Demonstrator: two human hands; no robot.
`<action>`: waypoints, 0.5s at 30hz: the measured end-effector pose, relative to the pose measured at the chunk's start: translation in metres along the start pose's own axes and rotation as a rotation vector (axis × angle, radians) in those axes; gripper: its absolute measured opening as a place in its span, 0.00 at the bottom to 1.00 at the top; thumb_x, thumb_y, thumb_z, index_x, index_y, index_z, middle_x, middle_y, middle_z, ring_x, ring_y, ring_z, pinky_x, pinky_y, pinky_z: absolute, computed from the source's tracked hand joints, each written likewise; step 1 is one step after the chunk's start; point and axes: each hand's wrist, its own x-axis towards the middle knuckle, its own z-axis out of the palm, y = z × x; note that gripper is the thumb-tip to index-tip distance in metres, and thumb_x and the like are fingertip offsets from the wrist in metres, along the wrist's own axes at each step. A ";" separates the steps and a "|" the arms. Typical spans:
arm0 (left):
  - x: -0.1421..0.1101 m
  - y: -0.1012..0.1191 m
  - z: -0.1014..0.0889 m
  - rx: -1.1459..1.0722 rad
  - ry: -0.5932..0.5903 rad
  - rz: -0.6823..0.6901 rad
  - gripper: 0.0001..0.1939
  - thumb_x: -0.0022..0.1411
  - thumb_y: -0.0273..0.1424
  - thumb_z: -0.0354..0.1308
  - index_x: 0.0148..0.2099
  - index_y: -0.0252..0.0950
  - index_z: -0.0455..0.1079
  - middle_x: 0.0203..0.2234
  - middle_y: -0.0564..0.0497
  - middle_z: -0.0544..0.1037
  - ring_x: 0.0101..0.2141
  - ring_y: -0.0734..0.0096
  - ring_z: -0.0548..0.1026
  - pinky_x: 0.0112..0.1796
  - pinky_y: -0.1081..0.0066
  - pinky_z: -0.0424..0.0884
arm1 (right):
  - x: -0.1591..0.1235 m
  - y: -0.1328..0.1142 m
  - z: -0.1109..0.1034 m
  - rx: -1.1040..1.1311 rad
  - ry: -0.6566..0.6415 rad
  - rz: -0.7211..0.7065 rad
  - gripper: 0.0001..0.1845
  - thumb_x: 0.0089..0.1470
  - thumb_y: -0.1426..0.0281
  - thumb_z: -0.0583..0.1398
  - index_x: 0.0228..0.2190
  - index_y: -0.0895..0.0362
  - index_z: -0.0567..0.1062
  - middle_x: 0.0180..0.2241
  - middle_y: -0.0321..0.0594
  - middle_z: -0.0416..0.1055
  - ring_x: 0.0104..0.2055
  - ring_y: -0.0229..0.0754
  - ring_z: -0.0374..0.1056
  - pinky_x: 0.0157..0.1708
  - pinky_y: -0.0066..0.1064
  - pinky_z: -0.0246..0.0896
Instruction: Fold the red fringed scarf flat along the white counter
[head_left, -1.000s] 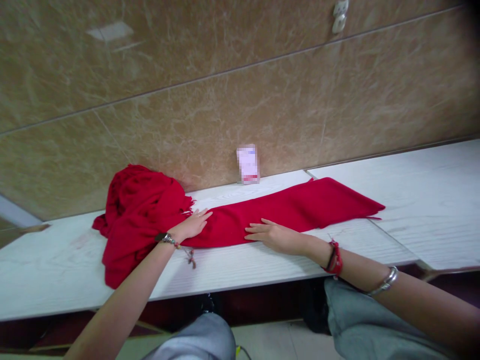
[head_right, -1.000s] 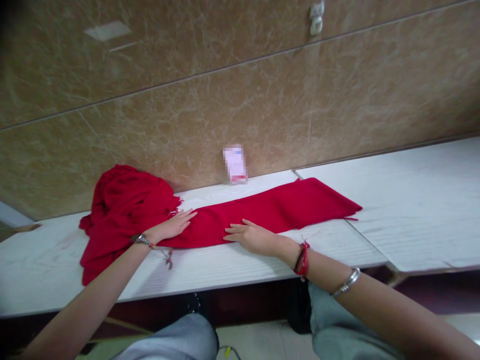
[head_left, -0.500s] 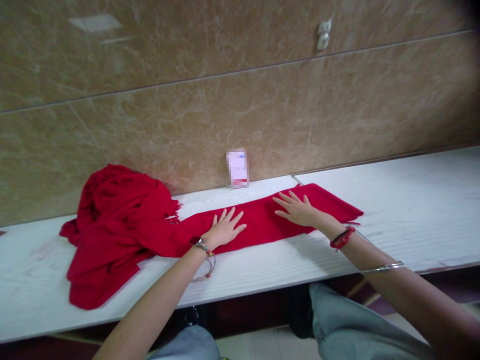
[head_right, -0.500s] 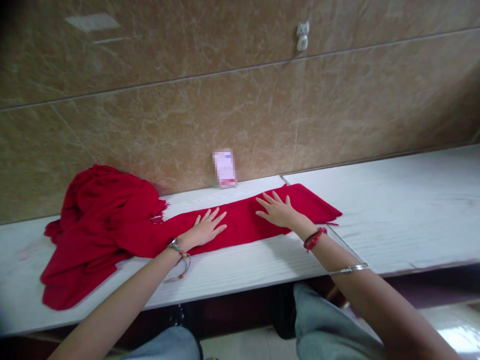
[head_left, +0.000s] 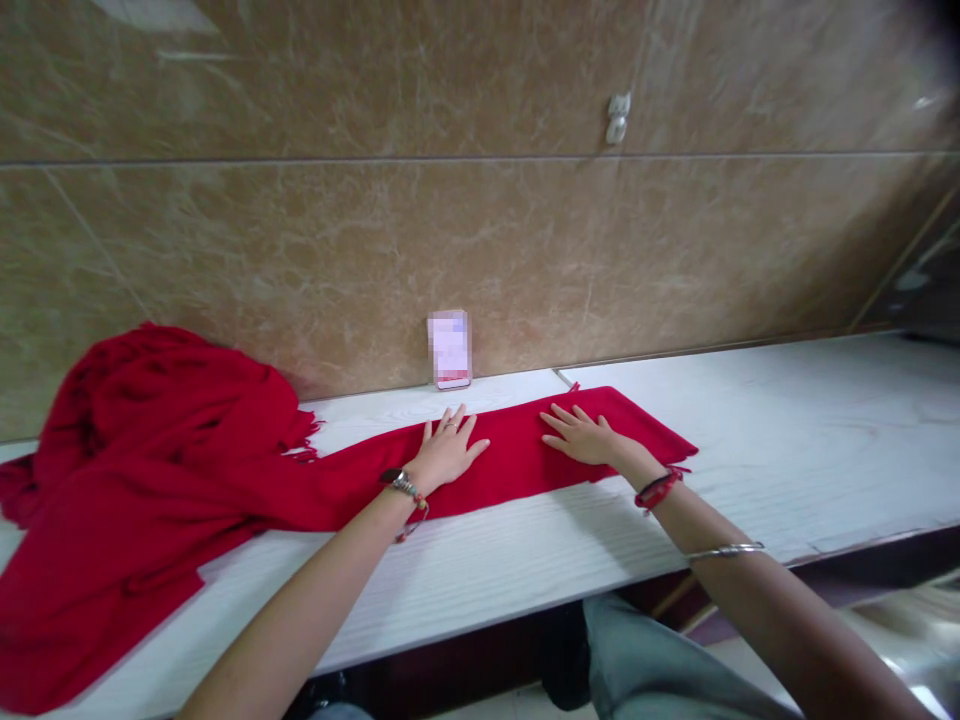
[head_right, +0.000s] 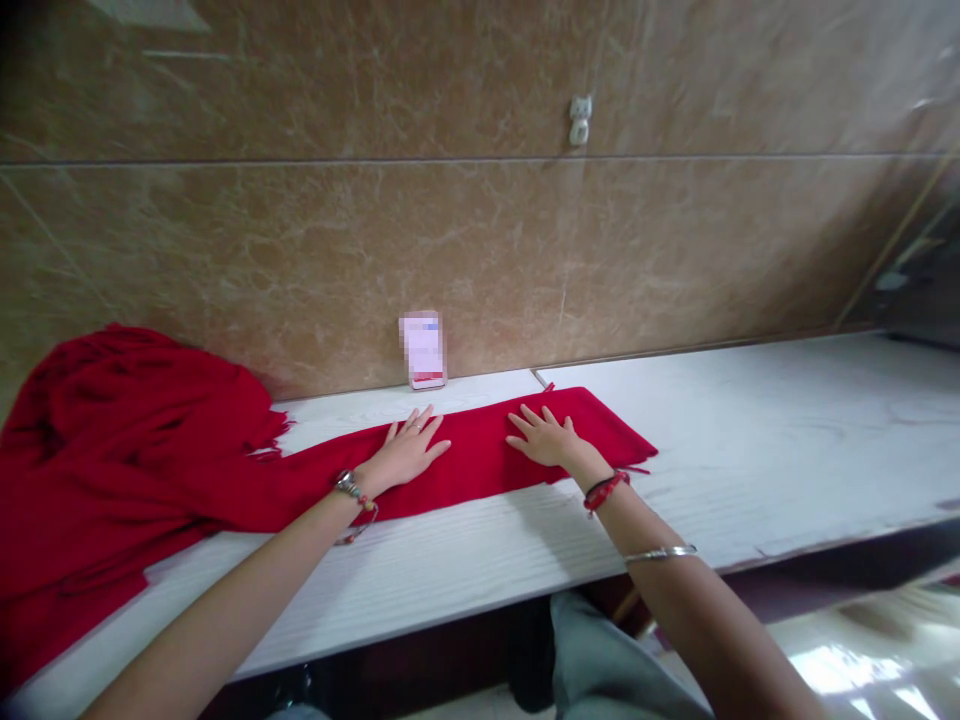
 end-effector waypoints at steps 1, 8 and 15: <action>0.003 0.001 0.003 -0.003 0.008 0.021 0.33 0.61 0.50 0.31 0.63 0.38 0.43 0.62 0.48 0.38 0.61 0.57 0.36 0.55 0.49 0.42 | 0.001 0.002 -0.002 -0.011 -0.029 0.001 0.28 0.57 0.54 0.40 0.59 0.44 0.45 0.63 0.37 0.35 0.61 0.61 0.35 0.50 0.64 0.41; 0.010 -0.014 0.018 -0.011 0.065 0.105 0.34 0.61 0.50 0.32 0.63 0.35 0.45 0.62 0.47 0.45 0.60 0.61 0.41 0.56 0.54 0.43 | 0.001 0.001 -0.008 -0.056 -0.035 0.022 0.30 0.56 0.51 0.42 0.58 0.43 0.47 0.62 0.40 0.38 0.61 0.62 0.37 0.47 0.66 0.44; 0.007 -0.012 0.021 -0.041 0.122 0.047 0.34 0.60 0.47 0.37 0.62 0.29 0.46 0.61 0.44 0.47 0.60 0.61 0.43 0.56 0.57 0.44 | 0.020 -0.068 -0.012 -0.011 0.260 -0.437 0.28 0.59 0.60 0.43 0.58 0.57 0.50 0.61 0.47 0.45 0.62 0.53 0.39 0.53 0.53 0.47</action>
